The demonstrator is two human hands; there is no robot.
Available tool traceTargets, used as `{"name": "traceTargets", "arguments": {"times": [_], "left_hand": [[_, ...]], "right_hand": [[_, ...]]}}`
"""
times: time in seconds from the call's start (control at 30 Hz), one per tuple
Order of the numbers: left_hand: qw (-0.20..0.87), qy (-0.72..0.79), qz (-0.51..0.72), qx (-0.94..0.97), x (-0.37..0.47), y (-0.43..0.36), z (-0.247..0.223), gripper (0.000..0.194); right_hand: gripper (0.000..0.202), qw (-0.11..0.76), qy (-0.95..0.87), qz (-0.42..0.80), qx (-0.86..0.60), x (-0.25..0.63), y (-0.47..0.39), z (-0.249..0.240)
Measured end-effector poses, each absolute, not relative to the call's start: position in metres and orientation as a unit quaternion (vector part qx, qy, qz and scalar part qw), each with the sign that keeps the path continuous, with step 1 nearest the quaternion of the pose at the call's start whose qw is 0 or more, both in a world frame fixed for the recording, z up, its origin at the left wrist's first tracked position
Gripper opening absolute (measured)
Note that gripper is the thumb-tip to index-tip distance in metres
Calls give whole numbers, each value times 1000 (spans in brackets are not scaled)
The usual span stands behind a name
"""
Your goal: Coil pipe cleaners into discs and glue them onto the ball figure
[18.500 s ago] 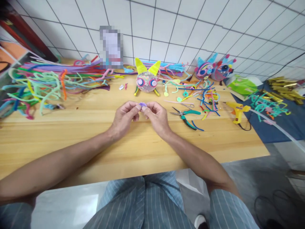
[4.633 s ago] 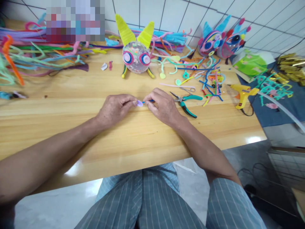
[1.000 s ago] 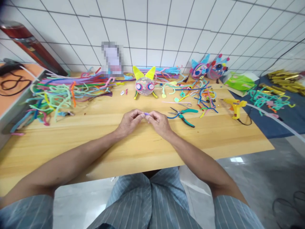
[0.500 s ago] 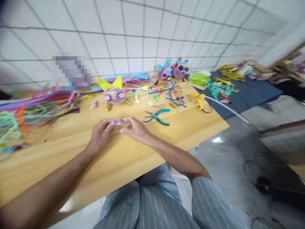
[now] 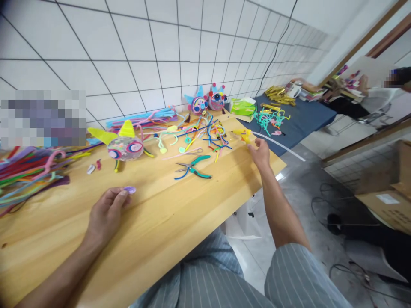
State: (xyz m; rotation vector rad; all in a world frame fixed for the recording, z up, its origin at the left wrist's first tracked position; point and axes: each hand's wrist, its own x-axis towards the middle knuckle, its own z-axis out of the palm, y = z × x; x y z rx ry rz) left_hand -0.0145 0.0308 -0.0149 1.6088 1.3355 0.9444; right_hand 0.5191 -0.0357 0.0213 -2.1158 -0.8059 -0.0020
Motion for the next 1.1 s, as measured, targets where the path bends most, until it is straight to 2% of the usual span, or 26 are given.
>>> {"name": "traceTargets", "arguments": {"times": [0.1,0.2,0.33,0.47,0.6,0.7,0.83,0.97,1.1], "left_hand": [[415,532,368,640,-17,31,-19,42],[415,530,358,647,-19,32,-18,43],[390,532,348,666,-21,31,-2,38],[397,492,364,684,-14,33,25,31],[399,453,352,716,1,45,42,24],[390,424,341,743,13,55,41,20],[408,401,312,759,23,66,29,19],[418,412,272,763,26,70,13,18],[422,412,252,767,25,71,2,18]], "right_hand": [[45,397,-328,4,-857,542,-12,17],[30,376,-326,30,-867,554,8,16],[26,394,-342,52,-852,550,22,23],[31,451,-417,124,-780,513,26,42],[29,480,-554,259,-629,446,25,70],[37,442,-596,334,-581,392,24,85],[37,387,-623,407,-544,343,33,83],[39,323,-611,490,-531,327,43,64],[43,281,-615,512,-530,328,44,46]]}}
